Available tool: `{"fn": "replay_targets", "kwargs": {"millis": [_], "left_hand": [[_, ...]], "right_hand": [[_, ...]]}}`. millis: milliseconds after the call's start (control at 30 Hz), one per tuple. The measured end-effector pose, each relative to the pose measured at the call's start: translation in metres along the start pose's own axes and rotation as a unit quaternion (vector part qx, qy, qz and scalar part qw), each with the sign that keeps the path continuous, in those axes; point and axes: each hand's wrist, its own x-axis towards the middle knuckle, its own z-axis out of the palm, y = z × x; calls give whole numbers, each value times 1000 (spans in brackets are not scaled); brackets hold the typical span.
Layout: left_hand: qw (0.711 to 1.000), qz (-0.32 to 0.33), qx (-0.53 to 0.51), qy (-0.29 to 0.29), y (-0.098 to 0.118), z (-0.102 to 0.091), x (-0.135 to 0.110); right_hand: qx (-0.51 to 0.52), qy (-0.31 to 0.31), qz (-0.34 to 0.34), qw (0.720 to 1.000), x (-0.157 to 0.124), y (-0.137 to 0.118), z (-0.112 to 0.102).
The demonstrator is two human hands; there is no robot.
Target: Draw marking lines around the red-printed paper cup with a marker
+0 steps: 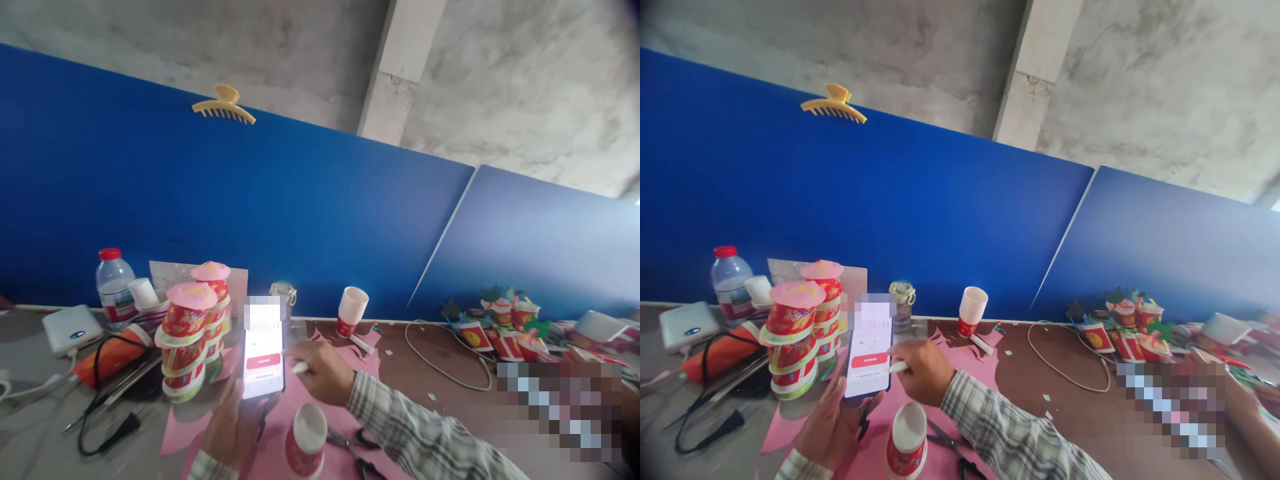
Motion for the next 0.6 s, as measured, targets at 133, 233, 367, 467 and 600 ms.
{"fn": "replay_targets", "kwargs": {"millis": [133, 233, 367, 467, 600], "left_hand": [[1000, 17, -10, -3, -2, -2, 1], [1000, -4, -11, -12, -4, -6, 2], [1000, -21, 5, -20, -6, -10, 2], [1000, -22, 16, -12, -5, -6, 0], [999, -19, 37, -10, -1, 0, 0]], "right_hand": [[69, 85, 88, 990, 19, 9, -5], [134, 45, 128, 982, 30, 12, -3], [217, 2, 148, 965, 39, 8, -1], [257, -3, 153, 954, 44, 4, 0], [277, 18, 159, 947, 52, 5, -2]]}}
